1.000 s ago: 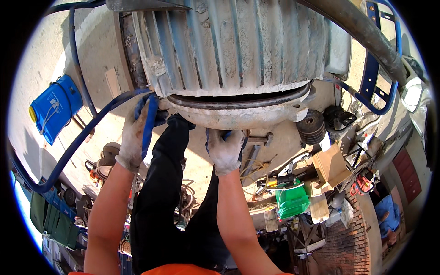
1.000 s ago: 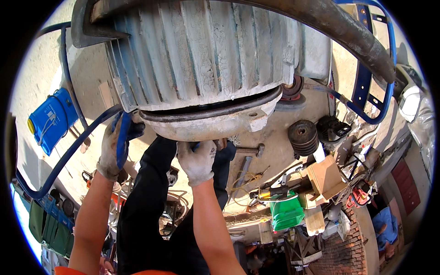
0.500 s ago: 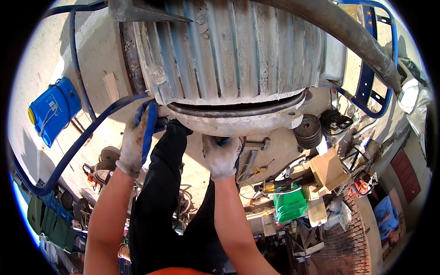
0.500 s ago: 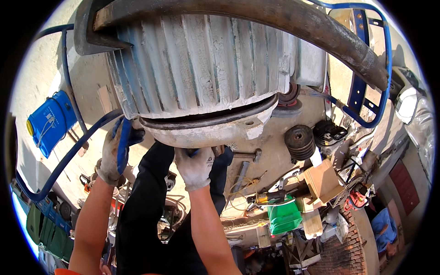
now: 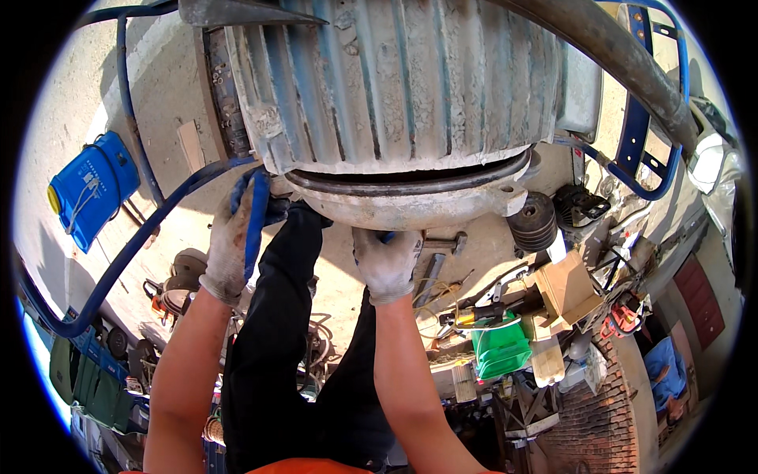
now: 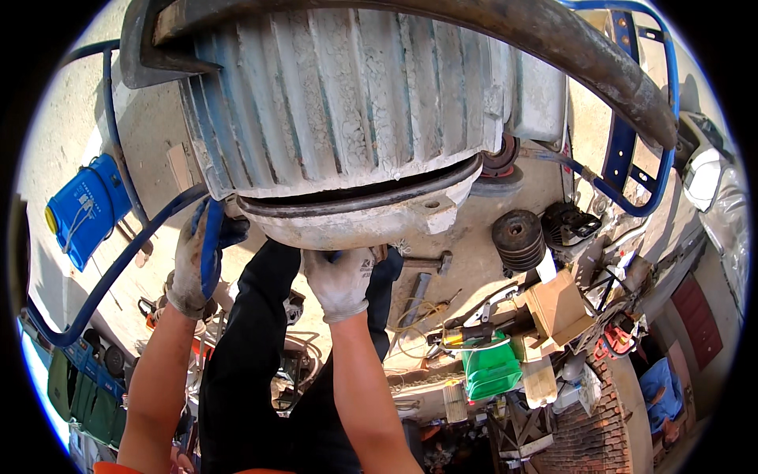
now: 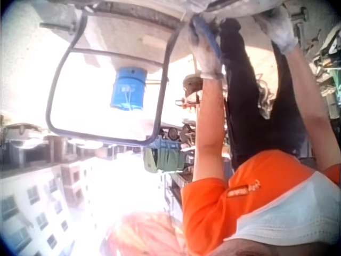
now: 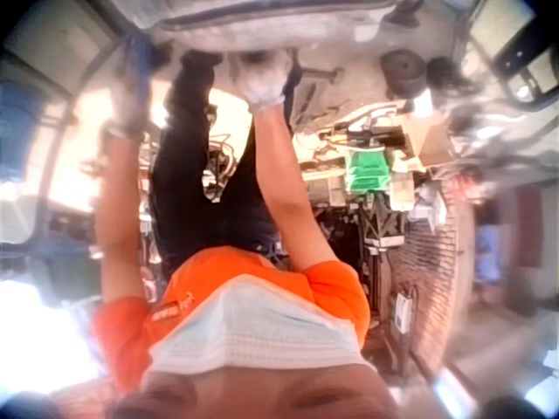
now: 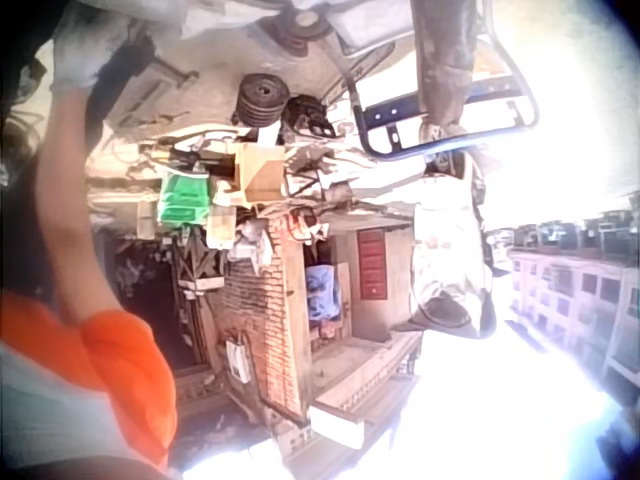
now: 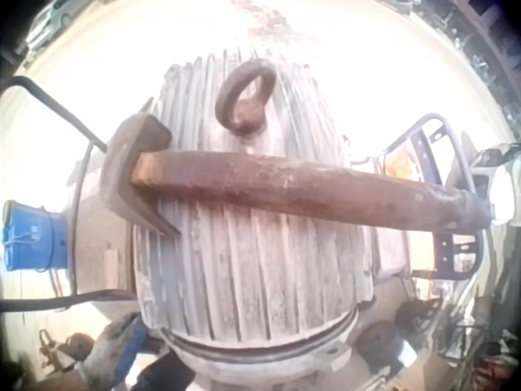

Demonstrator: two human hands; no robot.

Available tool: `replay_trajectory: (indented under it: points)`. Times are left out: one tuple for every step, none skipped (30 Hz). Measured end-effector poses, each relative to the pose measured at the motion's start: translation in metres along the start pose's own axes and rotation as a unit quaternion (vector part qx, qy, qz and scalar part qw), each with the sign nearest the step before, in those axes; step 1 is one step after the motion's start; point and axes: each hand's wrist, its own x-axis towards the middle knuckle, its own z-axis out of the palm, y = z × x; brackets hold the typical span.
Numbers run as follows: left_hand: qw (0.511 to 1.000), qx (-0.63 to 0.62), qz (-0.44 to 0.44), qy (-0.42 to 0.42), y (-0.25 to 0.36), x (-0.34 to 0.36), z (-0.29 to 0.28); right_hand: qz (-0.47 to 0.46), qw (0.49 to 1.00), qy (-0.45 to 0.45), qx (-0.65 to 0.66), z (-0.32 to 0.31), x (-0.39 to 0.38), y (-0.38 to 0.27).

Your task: The person works on a large electric motor mounted on a blue hand truck, using a hammer and a metal rod to strike the shaft and housing. They repeatedly adjust the motor's position, remove and reinsert the metal rod, and use a wrench to tighten bolts on the motor casing.

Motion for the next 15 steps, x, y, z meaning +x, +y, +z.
replay_trajectory:
  points:
    - [1.000,0.002,0.001,-0.001,0.000,0.001,-0.001,0.045,0.999,-0.001,0.016,0.001,-0.002,0.004]
    - [1.000,0.000,0.008,-0.002,-0.002,0.001,-0.001,0.089,0.996,-0.001,0.031,0.002,-0.005,0.009]
    - [1.000,-0.003,0.015,-0.003,-0.004,0.002,-0.002,0.096,0.994,-0.002,0.047,0.004,-0.007,0.012]
    - [1.000,-0.005,0.021,-0.004,-0.004,0.003,-0.001,0.104,0.993,-0.003,0.062,0.005,-0.007,0.013]
    - [1.000,0.000,0.017,0.000,-0.003,0.002,0.000,0.075,0.994,-0.003,0.077,0.006,-0.007,0.013]
    - [1.000,0.006,0.014,0.004,-0.001,0.001,0.002,0.046,0.995,-0.003,0.092,0.006,-0.006,0.012]
    - [1.000,0.012,0.012,0.009,0.002,0.001,0.003,0.051,0.993,-0.011,0.108,0.007,-0.006,0.013]
    - [1.000,0.019,0.008,0.013,0.002,0.001,0.004,0.056,0.990,-0.019,0.125,0.006,-0.008,0.013]
    - [0.999,0.027,0.005,0.017,0.002,0.001,0.004,0.060,0.988,-0.027,0.142,0.006,-0.010,0.015]
    - [0.999,0.035,0.003,0.021,0.002,0.001,0.004,0.082,0.987,-0.044,0.131,0.006,-0.012,0.019]
    - [0.999,0.028,0.015,0.020,-0.003,0.000,0.004,0.103,0.986,-0.059,0.120,0.005,-0.015,0.026]
    - [0.999,0.022,0.028,0.019,-0.011,-0.001,0.002,0.123,0.984,-0.074,0.109,0.003,-0.017,0.029]
    - [0.999,0.013,0.040,0.020,-0.017,-0.004,0.002,0.159,0.978,-0.068,0.118,-0.002,-0.018,0.024]
    - [0.998,-0.039,0.032,0.030,-0.004,-0.011,0.017,0.196,0.970,-0.062,0.128,-0.010,-0.017,0.009]
    - [0.991,-0.116,-0.005,0.073,-0.006,-0.013,0.024,0.232,0.961,-0.055,0.137,-0.022,-0.018,-0.008]
